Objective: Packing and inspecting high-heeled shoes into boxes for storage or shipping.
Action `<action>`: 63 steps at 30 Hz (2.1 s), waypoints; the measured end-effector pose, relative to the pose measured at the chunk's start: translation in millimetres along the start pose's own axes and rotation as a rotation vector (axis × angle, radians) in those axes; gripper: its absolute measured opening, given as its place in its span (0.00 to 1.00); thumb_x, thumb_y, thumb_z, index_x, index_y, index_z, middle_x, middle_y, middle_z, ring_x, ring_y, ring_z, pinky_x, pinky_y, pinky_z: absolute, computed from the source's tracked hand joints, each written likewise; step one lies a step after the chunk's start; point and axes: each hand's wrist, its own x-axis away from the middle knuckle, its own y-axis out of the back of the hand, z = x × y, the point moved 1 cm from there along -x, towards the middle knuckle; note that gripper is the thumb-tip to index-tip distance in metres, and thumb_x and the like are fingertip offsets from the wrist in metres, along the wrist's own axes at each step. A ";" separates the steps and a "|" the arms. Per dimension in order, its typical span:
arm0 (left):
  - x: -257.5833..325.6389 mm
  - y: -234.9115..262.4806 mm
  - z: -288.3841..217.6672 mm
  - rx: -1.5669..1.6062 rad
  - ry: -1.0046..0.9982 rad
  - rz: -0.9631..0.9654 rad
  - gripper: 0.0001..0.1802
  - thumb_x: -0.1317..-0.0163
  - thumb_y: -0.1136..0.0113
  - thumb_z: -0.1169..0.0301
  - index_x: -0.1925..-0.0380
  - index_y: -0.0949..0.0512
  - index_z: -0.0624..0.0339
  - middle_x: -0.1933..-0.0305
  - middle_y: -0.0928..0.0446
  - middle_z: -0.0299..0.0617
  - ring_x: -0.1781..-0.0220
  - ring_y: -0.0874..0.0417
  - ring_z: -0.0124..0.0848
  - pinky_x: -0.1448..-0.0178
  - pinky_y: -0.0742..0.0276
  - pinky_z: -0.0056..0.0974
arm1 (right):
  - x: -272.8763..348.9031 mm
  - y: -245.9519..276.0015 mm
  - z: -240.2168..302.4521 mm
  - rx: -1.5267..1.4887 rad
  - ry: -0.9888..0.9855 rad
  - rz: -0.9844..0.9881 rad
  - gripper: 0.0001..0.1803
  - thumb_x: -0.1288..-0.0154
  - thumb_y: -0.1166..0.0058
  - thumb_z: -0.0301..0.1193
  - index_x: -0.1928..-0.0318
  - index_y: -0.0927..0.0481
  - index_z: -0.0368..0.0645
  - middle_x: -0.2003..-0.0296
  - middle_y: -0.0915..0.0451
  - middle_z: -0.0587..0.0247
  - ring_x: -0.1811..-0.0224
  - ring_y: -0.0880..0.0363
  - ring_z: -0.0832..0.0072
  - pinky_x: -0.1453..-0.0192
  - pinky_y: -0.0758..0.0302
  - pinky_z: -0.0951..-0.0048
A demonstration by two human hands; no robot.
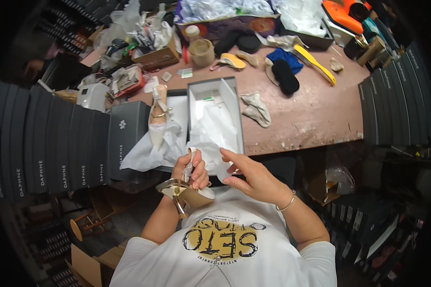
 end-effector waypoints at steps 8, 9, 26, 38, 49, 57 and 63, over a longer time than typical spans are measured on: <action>6.3 1.5 -25.6 0.288 -0.064 0.267 0.14 0.26 0.63 0.60 0.63 0.36 0.59 0.81 0.33 0.37 0.87 0.28 0.29 0.77 0.30 0.35 | -23.8 -31.5 15.9 0.097 0.148 0.082 0.33 0.38 0.39 0.32 0.35 0.35 0.41 0.54 0.23 0.52 0.62 0.21 0.65 0.56 0.23 0.68; 6.4 2.5 -26.1 0.320 -0.050 0.263 0.14 0.26 0.63 0.59 0.63 0.35 0.58 0.81 0.33 0.37 0.87 0.28 0.29 0.77 0.30 0.35 | -23.4 -32.2 18.6 0.060 0.124 0.074 0.31 0.39 0.38 0.32 0.36 0.33 0.41 0.55 0.23 0.52 0.63 0.21 0.66 0.56 0.23 0.68; -38.6 -3.4 -41.4 0.471 -0.047 0.159 0.16 0.27 0.57 0.58 0.60 0.32 0.62 0.72 0.33 0.37 0.74 0.29 0.26 0.64 0.28 0.33 | -30.8 -11.2 32.1 0.214 0.171 -0.020 0.22 0.38 0.39 0.35 0.47 0.26 0.37 0.61 0.20 0.53 0.61 0.19 0.63 0.57 0.23 0.67; -31.7 -6.3 -54.2 -0.096 -0.355 -0.192 0.40 0.34 0.52 0.43 0.35 0.40 0.64 0.43 0.28 0.52 0.48 0.21 0.43 0.41 0.25 0.49 | -40.0 -33.1 18.2 -0.566 -0.012 0.088 0.33 0.40 0.35 0.31 0.37 0.35 0.37 0.50 0.24 0.59 0.49 0.25 0.78 0.48 0.25 0.74; 6.3 3.7 -24.3 -0.146 -0.290 -0.242 0.27 0.37 0.47 0.56 0.43 0.31 0.58 0.50 0.23 0.47 0.50 0.20 0.42 0.43 0.23 0.49 | -93.0 3.7 -4.9 0.311 0.371 0.072 0.27 0.43 0.48 0.15 0.41 0.25 0.45 0.41 0.27 0.52 0.41 0.26 0.58 0.40 0.26 0.66; -8.3 -21.8 -20.6 -0.192 -0.234 -0.023 0.40 0.38 0.56 0.32 0.43 0.32 0.55 0.56 0.23 0.40 0.59 0.19 0.30 0.57 0.19 0.39 | -99.0 9.1 39.5 0.100 0.264 -0.109 0.43 0.40 0.39 0.29 0.28 0.47 0.42 0.34 0.36 0.50 0.38 0.29 0.65 0.41 0.27 0.65; -36.9 -7.5 11.6 -0.209 -0.245 -0.247 0.41 0.38 0.65 0.29 0.49 0.30 0.55 0.64 0.23 0.41 0.70 0.19 0.30 0.66 0.20 0.36 | -132.4 -1.1 -2.7 0.355 0.253 -0.218 0.39 0.45 0.42 0.26 0.31 0.39 0.41 0.51 0.22 0.45 0.54 0.21 0.63 0.50 0.26 0.70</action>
